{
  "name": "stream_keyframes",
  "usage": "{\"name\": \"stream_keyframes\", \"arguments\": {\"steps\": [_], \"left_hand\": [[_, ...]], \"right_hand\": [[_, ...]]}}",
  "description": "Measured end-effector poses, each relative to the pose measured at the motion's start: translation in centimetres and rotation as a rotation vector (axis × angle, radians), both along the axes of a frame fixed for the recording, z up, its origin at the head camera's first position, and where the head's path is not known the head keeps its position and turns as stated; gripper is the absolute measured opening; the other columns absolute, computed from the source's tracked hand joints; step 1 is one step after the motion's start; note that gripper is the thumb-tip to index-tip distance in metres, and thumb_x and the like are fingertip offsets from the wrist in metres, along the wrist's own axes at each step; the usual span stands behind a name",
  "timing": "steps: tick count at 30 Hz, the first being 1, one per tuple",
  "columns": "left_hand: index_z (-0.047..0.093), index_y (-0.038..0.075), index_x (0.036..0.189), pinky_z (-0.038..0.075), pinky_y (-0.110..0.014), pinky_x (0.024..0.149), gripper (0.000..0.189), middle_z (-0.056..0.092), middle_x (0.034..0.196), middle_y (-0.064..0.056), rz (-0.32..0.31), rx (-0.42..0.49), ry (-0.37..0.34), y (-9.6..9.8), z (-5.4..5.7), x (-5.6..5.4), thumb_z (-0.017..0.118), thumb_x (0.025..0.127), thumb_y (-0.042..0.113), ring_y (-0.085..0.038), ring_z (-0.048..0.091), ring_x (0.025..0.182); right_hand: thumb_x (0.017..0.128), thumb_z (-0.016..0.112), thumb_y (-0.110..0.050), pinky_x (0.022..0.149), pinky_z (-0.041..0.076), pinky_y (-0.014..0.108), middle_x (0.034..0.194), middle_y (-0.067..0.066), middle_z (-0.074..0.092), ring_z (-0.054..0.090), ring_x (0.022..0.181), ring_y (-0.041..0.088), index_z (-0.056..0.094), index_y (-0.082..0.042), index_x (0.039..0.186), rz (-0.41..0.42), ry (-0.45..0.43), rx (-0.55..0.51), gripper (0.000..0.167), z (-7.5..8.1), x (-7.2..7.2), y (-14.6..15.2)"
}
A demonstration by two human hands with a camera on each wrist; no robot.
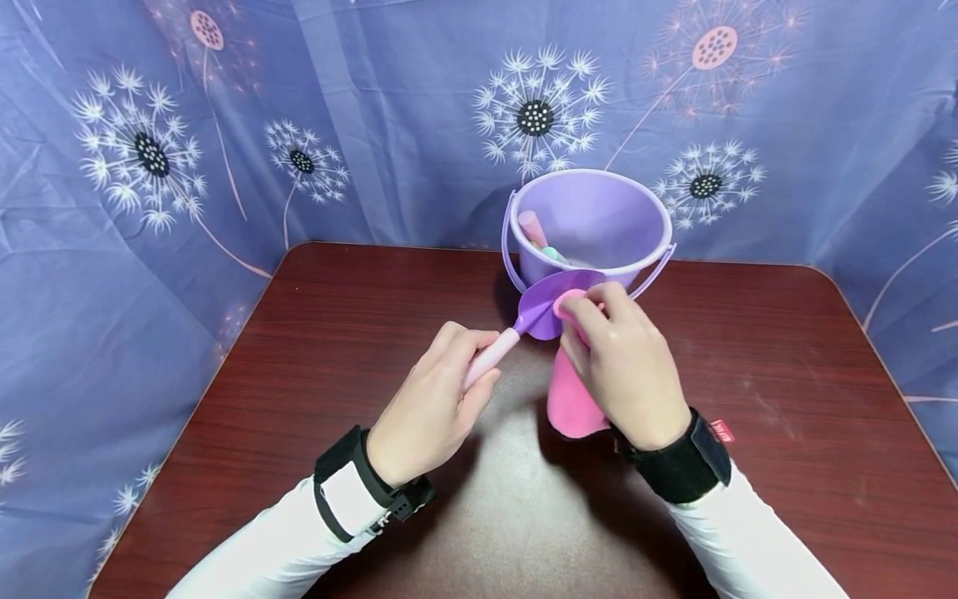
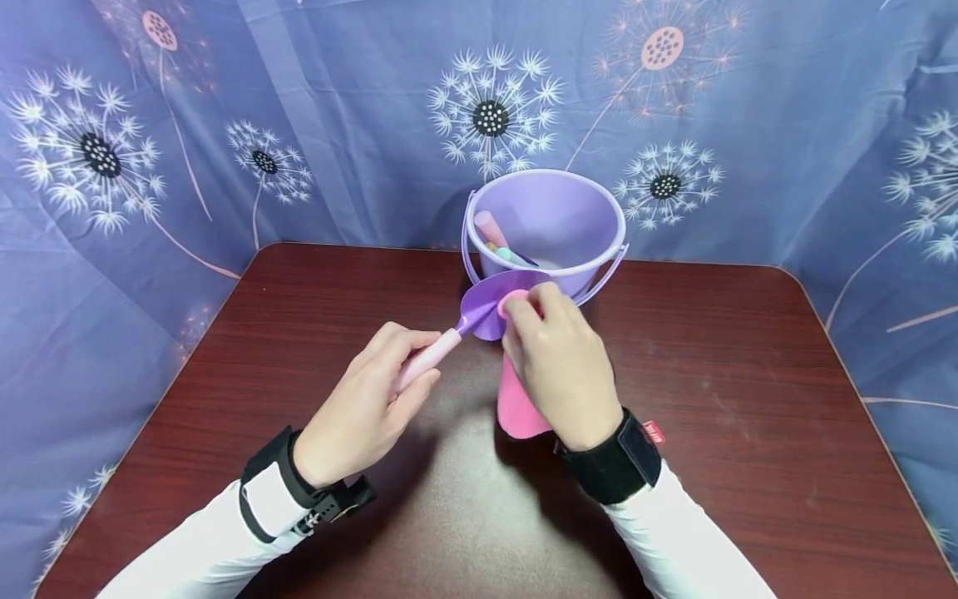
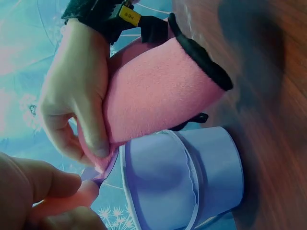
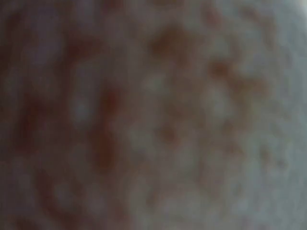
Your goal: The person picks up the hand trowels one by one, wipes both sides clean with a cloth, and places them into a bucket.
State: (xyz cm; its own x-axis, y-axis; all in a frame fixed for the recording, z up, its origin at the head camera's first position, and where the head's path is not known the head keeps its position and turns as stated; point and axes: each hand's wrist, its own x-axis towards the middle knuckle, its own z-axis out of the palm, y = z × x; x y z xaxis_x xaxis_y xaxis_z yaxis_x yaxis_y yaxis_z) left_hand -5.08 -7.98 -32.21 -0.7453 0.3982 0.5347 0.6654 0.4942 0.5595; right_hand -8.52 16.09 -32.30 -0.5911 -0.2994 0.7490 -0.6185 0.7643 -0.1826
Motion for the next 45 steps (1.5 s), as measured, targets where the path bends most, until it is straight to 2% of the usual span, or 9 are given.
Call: {"name": "stream_keyframes", "arguments": {"steps": [4, 8, 14, 18, 21, 28, 33, 39, 45], "left_hand": [[0.063, 0.001, 0.126, 0.05, -0.033, 0.079, 0.03, 0.058, 0.104, -0.007, 0.008, 0.01, 0.005, 0.2, -0.1, -0.1, 0.071, 0.098, 0.003, -0.017, 0.056, 0.089], [0.063, 0.001, 0.128, 0.05, -0.033, 0.078, 0.03, 0.058, 0.105, -0.007, 0.023, 0.015, -0.004, 0.2, 0.0, -0.2, 0.07, 0.098, 0.004, -0.017, 0.055, 0.088], [0.063, 0.002, 0.129, 0.049, -0.031, 0.078, 0.03, 0.057, 0.106, -0.005, 0.018, 0.014, -0.028, 0.2, 0.2, -0.2, 0.068, 0.1, 0.005, -0.016, 0.053, 0.088], [0.062, 0.003, 0.13, 0.048, -0.03, 0.079, 0.03, 0.057, 0.106, -0.004, 0.014, 0.013, -0.03, 0.1, 0.3, 0.0, 0.068, 0.1, 0.005, -0.015, 0.053, 0.089], [0.063, 0.002, 0.129, 0.049, -0.031, 0.079, 0.03, 0.058, 0.106, -0.005, 0.015, 0.018, -0.017, 0.0, 0.2, 0.1, 0.069, 0.1, 0.005, -0.016, 0.053, 0.09], [0.064, 0.003, 0.127, 0.048, -0.03, 0.076, 0.03, 0.057, 0.102, -0.004, 0.018, 0.011, -0.021, -0.2, -0.1, 0.4, 0.071, 0.098, 0.004, -0.015, 0.053, 0.088], [0.064, 0.003, 0.128, 0.048, -0.029, 0.076, 0.03, 0.057, 0.102, -0.004, 0.002, 0.01, -0.042, -0.3, -0.2, 0.7, 0.07, 0.099, 0.003, -0.015, 0.052, 0.087], [0.063, 0.002, 0.128, 0.049, -0.029, 0.079, 0.029, 0.057, 0.104, -0.006, -0.002, -0.005, -0.048, -0.1, -0.3, 0.7, 0.069, 0.099, 0.003, -0.016, 0.053, 0.088], [0.063, 0.002, 0.129, 0.051, -0.03, 0.076, 0.031, 0.056, 0.104, -0.006, 0.017, -0.038, -0.034, 0.3, -0.3, 0.7, 0.07, 0.099, 0.004, -0.016, 0.055, 0.083]], "right_hand": [[0.089, 0.077, 0.004, 0.067, 0.055, 0.044, 0.099, 0.014, 0.059, 0.061, 0.074, 0.029, 0.072, -0.005, 0.108, 0.069, 0.001, 0.0, 0.021, -0.2, 0.4, -1.2], [0.089, 0.074, 0.004, 0.07, 0.057, 0.04, 0.1, 0.012, 0.06, 0.062, 0.079, 0.026, 0.073, -0.006, 0.108, 0.125, -0.013, 0.001, 0.021, -0.3, 0.8, -2.0], [0.091, 0.072, 0.002, 0.072, 0.057, 0.036, 0.103, 0.01, 0.062, 0.063, 0.082, 0.021, 0.075, -0.007, 0.109, 0.166, -0.036, -0.016, 0.02, -0.2, 1.1, -2.1], [0.088, 0.075, 0.003, 0.069, 0.057, 0.038, 0.101, 0.01, 0.062, 0.062, 0.077, 0.02, 0.076, -0.006, 0.111, 0.15, -0.03, -0.053, 0.025, -0.2, 0.9, -1.7], [0.09, 0.077, 0.0, 0.067, 0.057, 0.04, 0.101, 0.012, 0.062, 0.061, 0.075, 0.022, 0.076, -0.005, 0.113, 0.107, -0.034, -0.069, 0.024, -0.2, 0.6, -1.1], [0.099, 0.073, -0.011, 0.08, 0.058, 0.046, 0.106, 0.015, 0.062, 0.066, 0.089, 0.027, 0.077, -0.005, 0.112, -0.048, -0.053, -0.145, 0.015, 0.3, -0.5, 0.9], [0.101, 0.068, -0.013, 0.083, 0.057, 0.048, 0.105, 0.016, 0.061, 0.065, 0.09, 0.029, 0.075, -0.005, 0.115, -0.098, -0.029, -0.197, 0.018, 0.9, -1.1, 1.6], [0.101, 0.069, -0.011, 0.084, 0.058, 0.05, 0.105, 0.018, 0.06, 0.066, 0.09, 0.032, 0.074, -0.003, 0.116, -0.094, 0.011, -0.165, 0.018, 1.1, -1.4, 1.1], [0.098, 0.072, -0.005, 0.082, 0.058, 0.049, 0.104, 0.02, 0.062, 0.067, 0.088, 0.036, 0.074, -0.001, 0.114, -0.037, 0.033, -0.078, 0.016, 1.0, -1.2, -0.2]]}}
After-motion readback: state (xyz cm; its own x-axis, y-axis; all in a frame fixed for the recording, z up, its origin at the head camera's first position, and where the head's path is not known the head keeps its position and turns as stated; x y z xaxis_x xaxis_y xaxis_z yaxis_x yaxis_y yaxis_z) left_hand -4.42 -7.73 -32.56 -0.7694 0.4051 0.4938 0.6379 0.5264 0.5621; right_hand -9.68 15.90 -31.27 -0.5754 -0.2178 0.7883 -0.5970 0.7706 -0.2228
